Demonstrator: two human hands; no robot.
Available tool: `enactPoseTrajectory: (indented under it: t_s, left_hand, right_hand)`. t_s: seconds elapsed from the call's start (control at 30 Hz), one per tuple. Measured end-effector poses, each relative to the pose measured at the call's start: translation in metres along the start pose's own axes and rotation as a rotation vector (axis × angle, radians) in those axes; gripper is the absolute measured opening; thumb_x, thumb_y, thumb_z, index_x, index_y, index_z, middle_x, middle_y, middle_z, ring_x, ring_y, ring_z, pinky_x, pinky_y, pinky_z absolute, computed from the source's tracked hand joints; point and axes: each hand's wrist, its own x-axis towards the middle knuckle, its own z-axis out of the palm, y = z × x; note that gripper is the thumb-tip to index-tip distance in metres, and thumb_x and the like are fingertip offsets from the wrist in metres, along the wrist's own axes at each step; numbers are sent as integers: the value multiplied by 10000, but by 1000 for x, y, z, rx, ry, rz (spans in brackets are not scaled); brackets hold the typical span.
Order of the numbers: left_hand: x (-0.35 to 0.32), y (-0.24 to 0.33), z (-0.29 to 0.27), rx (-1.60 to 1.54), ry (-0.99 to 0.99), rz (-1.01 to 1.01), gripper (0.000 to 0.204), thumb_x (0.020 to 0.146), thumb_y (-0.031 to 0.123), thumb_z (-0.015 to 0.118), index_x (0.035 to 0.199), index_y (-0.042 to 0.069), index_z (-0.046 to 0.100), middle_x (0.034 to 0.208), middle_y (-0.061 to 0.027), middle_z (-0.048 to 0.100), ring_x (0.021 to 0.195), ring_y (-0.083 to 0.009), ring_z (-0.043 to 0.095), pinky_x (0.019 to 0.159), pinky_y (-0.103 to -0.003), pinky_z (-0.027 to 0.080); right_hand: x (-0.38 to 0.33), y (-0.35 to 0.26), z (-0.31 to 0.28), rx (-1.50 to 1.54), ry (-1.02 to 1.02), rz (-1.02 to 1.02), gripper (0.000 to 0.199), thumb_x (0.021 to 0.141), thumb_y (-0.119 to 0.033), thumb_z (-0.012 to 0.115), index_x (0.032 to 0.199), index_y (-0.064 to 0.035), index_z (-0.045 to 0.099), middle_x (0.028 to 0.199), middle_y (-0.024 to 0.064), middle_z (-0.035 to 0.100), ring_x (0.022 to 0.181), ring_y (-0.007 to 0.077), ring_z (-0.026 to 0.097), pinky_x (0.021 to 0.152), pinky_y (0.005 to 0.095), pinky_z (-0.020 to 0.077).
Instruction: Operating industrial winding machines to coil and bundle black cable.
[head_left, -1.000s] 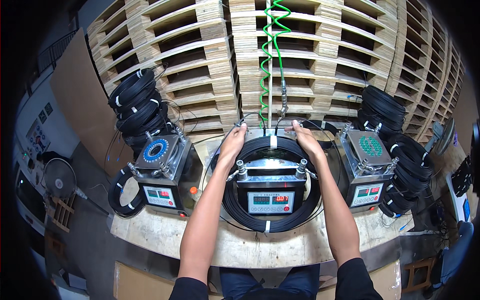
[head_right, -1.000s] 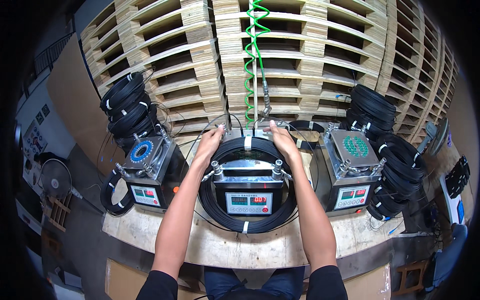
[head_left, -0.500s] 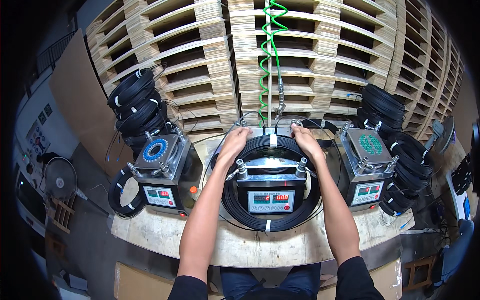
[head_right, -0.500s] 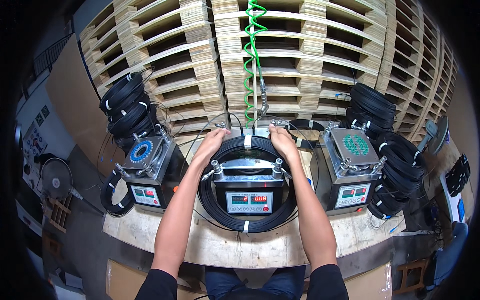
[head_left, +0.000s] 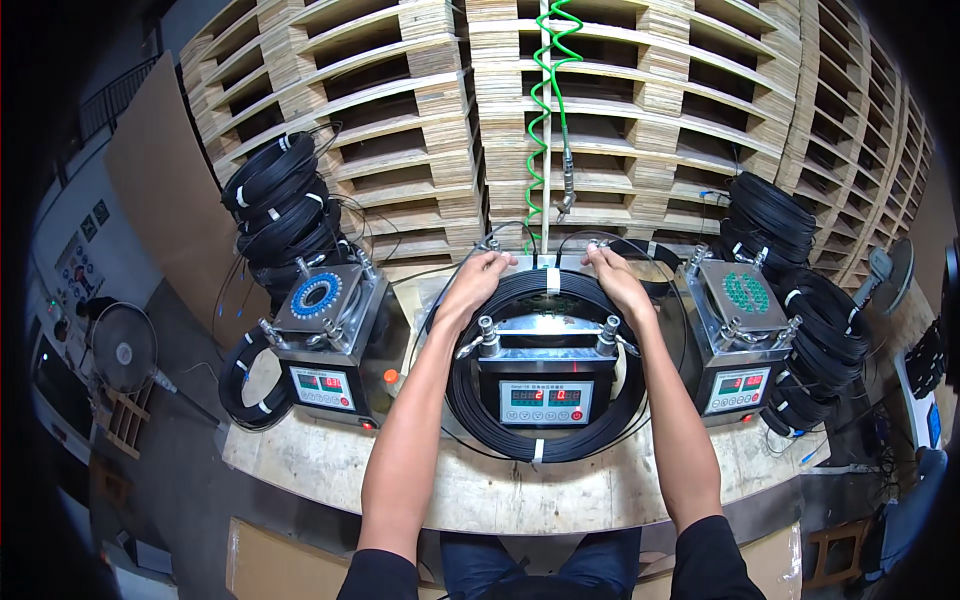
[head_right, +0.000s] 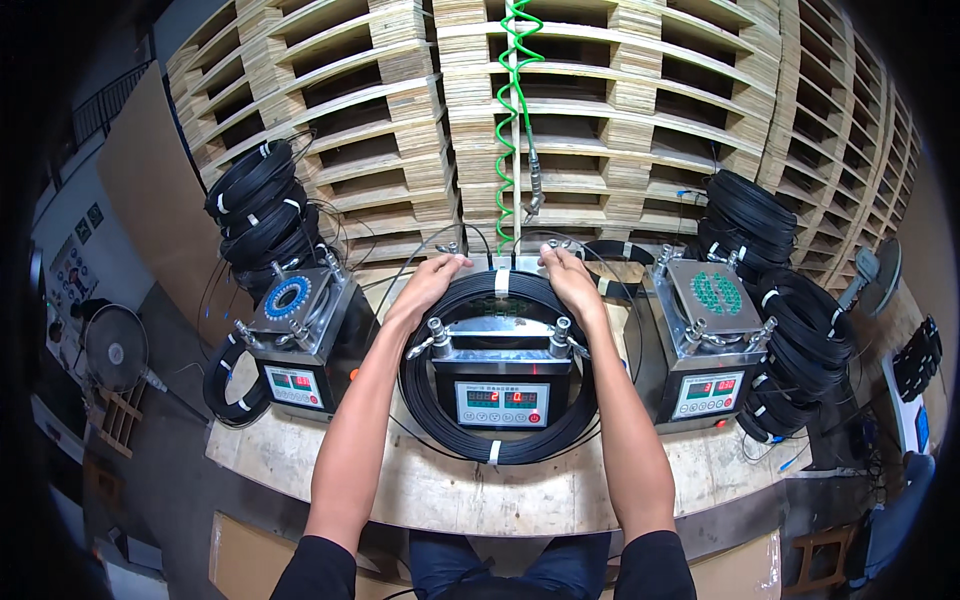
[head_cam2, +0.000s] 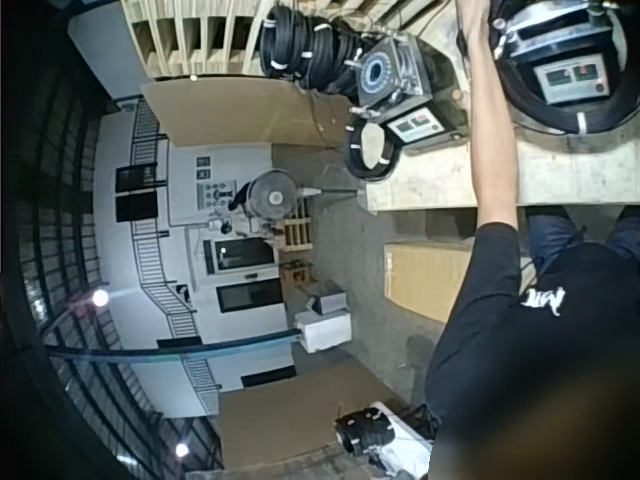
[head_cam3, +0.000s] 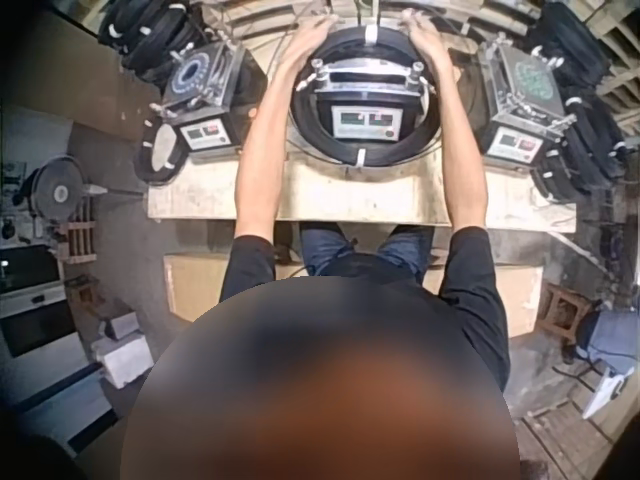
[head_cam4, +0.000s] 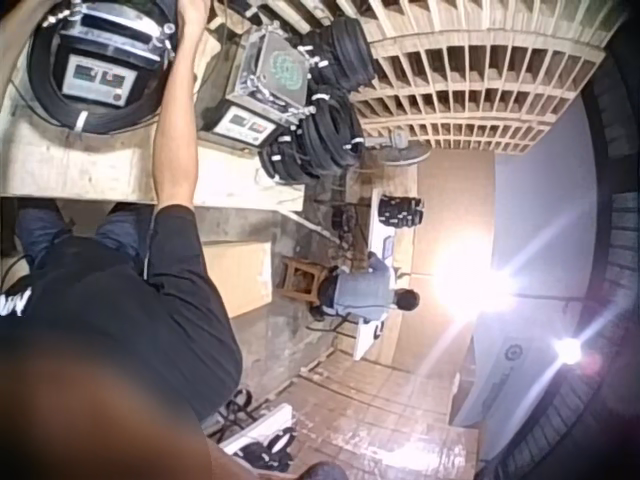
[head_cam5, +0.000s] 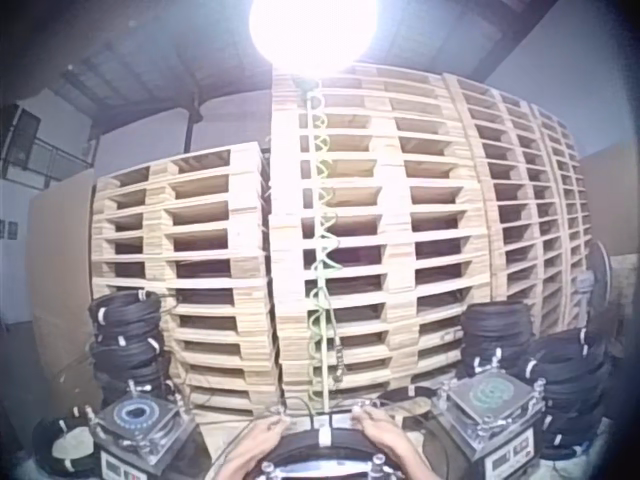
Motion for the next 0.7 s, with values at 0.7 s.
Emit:
enactPoseTrajectory:
  t_s: [0.7]
  left_hand:
    - [1,1,0,-63,57,-116,574,959,465,644,1283,-10,643,1147,-130,674,1037,-197,595,948,-312,449]
  right_hand:
    - [-4,1,-4,4,69,-131,623,1050,-526,399,1158,32,654,1087,204,700,1071,309,646,954,374,464]
